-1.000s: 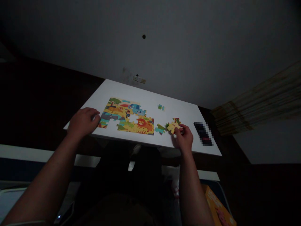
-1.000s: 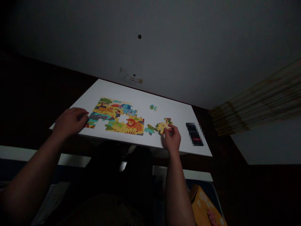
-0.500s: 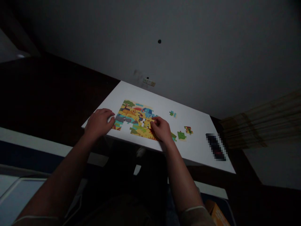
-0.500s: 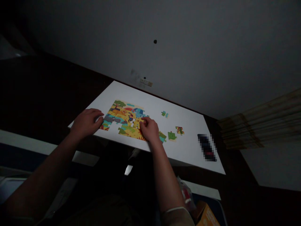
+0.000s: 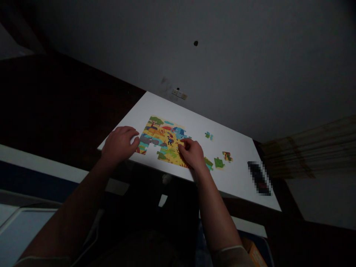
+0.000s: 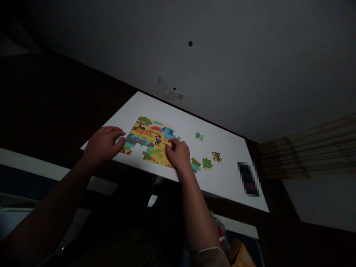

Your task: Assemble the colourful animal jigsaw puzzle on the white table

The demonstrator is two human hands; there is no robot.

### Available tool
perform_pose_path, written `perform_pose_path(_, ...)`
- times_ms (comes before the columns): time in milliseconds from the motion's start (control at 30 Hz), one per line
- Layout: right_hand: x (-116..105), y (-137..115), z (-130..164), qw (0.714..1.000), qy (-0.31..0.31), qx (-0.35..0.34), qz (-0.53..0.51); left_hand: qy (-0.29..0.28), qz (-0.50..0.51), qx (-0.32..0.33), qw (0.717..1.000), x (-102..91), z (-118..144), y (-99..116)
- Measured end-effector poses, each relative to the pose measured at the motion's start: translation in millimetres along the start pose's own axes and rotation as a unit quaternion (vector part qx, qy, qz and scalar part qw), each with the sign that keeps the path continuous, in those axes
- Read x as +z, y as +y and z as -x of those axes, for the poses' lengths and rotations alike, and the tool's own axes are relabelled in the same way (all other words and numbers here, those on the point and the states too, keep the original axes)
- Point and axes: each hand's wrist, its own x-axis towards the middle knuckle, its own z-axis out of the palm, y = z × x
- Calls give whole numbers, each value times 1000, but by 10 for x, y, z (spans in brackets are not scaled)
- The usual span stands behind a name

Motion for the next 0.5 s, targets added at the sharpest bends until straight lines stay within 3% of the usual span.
perform_pose_path(267, 35, -90, 54, 995, 35, -44, 84, 1, 15, -12, 1000, -1, 8, 20)
perform_pose_path(500, 103, -230, 270, 993, -9, -90, 73, 2, 3, -12, 1000, 0, -12, 0)
